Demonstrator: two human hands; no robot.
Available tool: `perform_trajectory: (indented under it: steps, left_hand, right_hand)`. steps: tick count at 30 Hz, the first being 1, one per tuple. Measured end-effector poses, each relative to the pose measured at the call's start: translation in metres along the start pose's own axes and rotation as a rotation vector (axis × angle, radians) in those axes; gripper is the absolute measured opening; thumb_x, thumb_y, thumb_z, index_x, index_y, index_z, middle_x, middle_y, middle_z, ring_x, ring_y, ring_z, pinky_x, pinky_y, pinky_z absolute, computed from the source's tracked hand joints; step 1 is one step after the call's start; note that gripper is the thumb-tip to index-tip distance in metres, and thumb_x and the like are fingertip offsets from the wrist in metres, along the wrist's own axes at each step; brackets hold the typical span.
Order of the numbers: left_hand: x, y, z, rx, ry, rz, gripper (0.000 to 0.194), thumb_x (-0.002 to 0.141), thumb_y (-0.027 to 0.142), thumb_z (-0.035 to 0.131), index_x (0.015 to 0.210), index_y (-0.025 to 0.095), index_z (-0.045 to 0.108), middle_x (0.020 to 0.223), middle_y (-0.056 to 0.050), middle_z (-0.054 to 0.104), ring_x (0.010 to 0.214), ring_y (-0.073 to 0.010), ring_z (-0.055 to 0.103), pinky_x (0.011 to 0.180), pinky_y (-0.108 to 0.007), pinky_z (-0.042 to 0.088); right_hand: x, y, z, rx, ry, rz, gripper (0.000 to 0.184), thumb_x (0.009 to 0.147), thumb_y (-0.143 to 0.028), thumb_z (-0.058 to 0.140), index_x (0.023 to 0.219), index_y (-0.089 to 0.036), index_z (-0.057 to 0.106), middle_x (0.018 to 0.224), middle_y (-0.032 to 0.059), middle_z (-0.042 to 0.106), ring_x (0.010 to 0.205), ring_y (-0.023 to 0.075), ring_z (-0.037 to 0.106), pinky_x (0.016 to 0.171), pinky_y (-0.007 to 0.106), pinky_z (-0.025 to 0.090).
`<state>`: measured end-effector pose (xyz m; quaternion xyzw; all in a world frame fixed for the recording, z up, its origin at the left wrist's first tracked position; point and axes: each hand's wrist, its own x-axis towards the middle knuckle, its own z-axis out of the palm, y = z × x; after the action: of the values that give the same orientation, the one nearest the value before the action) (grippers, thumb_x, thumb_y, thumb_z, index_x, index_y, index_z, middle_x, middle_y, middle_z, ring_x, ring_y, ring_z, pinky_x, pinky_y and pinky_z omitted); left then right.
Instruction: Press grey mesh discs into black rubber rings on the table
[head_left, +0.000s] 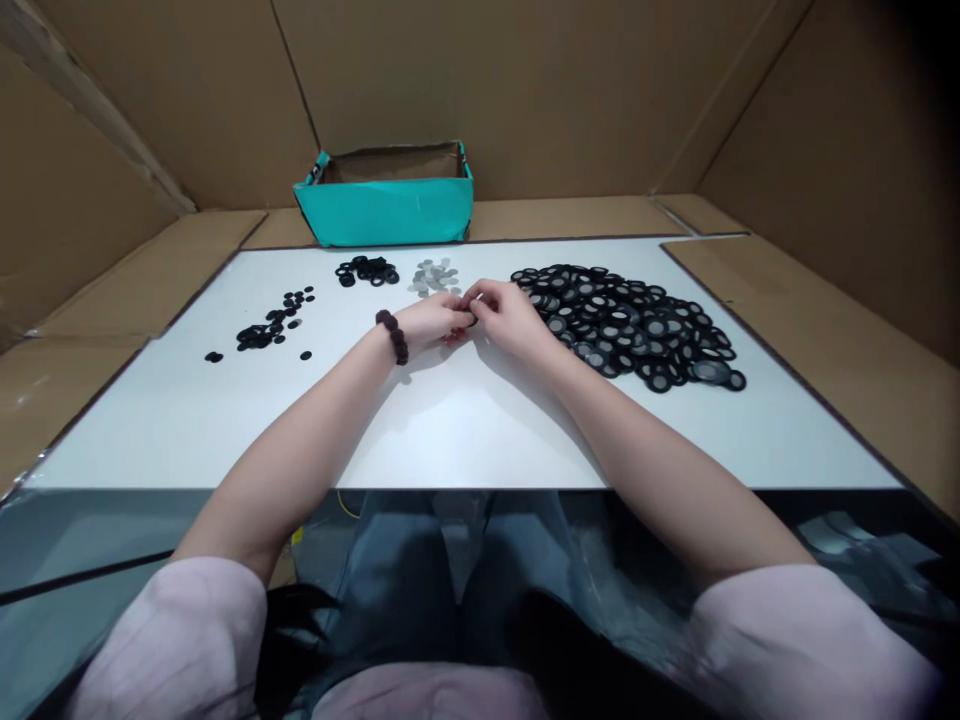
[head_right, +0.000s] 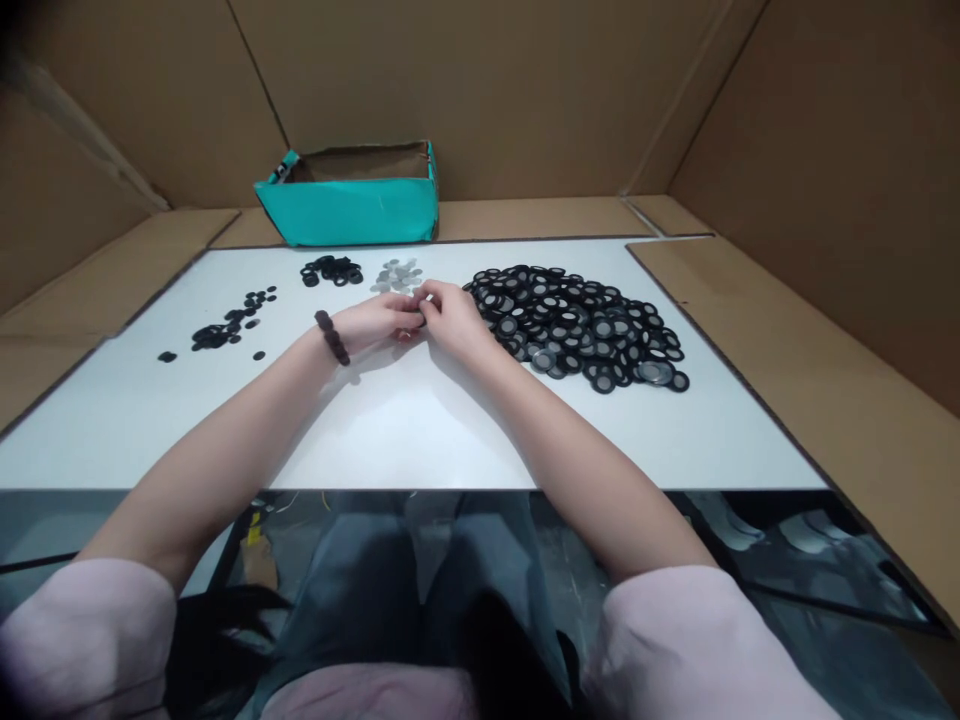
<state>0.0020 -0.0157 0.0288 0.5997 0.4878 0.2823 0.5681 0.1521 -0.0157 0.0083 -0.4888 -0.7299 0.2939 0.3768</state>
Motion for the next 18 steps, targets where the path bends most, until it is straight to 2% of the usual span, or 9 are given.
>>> perform_trajectory:
  steps: [3,5,6,9,10,12,14,16,18]
  left_hand:
    - [0.001,-0.001,-0.006,0.085,-0.068,0.018,0.017,0.082,0.007,0.066,0.068,0.017,0.063,0.065,-0.001,0.058,0.058,-0.0106,0.051,0.059,-0.025,0.043]
    - [0.005,-0.005,-0.012,0.136,0.035,0.076,0.012,0.084,0.013,0.068,0.074,0.017,0.065,0.069,-0.002,0.062,0.063,-0.0123,0.055,0.062,-0.026,0.045]
    - [0.009,-0.008,-0.017,0.173,0.141,0.120,0.011,0.086,0.015,0.068,0.076,0.018,0.065,0.072,-0.002,0.063,0.067,-0.0137,0.058,0.065,-0.027,0.047]
    - [0.017,-0.019,-0.042,0.366,0.626,0.252,0.021,0.089,0.017,0.066,0.071,0.022,0.057,0.078,-0.005,0.066,0.087,-0.0200,0.064,0.085,-0.033,0.052]
    - [0.018,-0.023,-0.053,0.434,0.742,0.250,0.024,0.091,0.019,0.065,0.070,0.023,0.055,0.081,-0.006,0.068,0.095,-0.0228,0.066,0.093,-0.037,0.051]
    - [0.017,-0.029,-0.076,0.546,0.917,0.177,0.023,0.096,0.019,0.059,0.074,0.023,0.057,0.095,-0.012,0.072,0.110,-0.0284,0.066,0.104,-0.044,0.048]
    - [0.013,-0.033,-0.094,0.695,1.018,0.048,0.018,0.100,0.015,0.051,0.092,0.018,0.067,0.119,-0.019,0.072,0.127,-0.0331,0.061,0.112,-0.050,0.044]
    - [0.010,-0.035,-0.105,0.789,1.029,-0.094,0.024,0.102,0.015,0.050,0.117,0.010,0.069,0.139,-0.025,0.064,0.140,-0.0367,0.054,0.117,-0.052,0.041]
    - [0.008,-0.037,-0.111,0.805,0.998,-0.171,0.029,0.101,0.013,0.053,0.125,0.006,0.068,0.144,-0.027,0.061,0.144,-0.0387,0.052,0.119,-0.053,0.041]
  right_hand:
    - [-0.002,0.001,0.004,-0.140,-0.006,-0.103,0.019,0.094,-0.011,0.050,0.086,-0.021,0.064,0.087,0.0065,0.068,0.086,0.0240,0.062,0.089,0.034,0.049]
    - [-0.001,0.006,0.002,-0.210,0.052,-0.137,0.021,0.098,-0.013,0.047,0.091,-0.022,0.066,0.096,0.0101,0.069,0.093,0.0265,0.063,0.093,0.036,0.050]
    - [0.001,0.010,-0.001,-0.237,0.095,-0.142,0.022,0.100,-0.015,0.046,0.094,-0.022,0.066,0.099,0.0111,0.068,0.096,0.0273,0.064,0.094,0.037,0.050]
    - [0.010,0.022,-0.015,-0.327,0.258,-0.128,0.022,0.104,-0.019,0.045,0.101,-0.023,0.066,0.106,0.0136,0.066,0.106,0.0302,0.062,0.099,0.041,0.050]
    - [0.013,0.027,-0.021,-0.360,0.317,-0.111,0.023,0.105,-0.019,0.043,0.102,-0.022,0.066,0.109,0.0147,0.065,0.109,0.0308,0.061,0.101,0.043,0.049]
    - [0.019,0.036,-0.032,-0.426,0.418,-0.071,0.029,0.106,-0.016,0.038,0.102,-0.020,0.066,0.113,0.0165,0.062,0.114,0.0309,0.059,0.104,0.046,0.048]
    - [0.023,0.046,-0.040,-0.491,0.480,0.010,0.031,0.106,-0.013,0.036,0.100,-0.017,0.066,0.113,0.0175,0.061,0.114,0.0313,0.058,0.105,0.050,0.047]
    - [0.027,0.056,-0.043,-0.549,0.482,0.073,0.029,0.105,-0.014,0.039,0.100,-0.015,0.067,0.111,0.0182,0.062,0.114,0.0325,0.058,0.104,0.053,0.048]
    - [0.029,0.065,-0.045,-0.596,0.469,0.120,0.027,0.103,-0.012,0.041,0.096,-0.013,0.067,0.109,0.0201,0.062,0.116,0.0347,0.058,0.104,0.056,0.048]
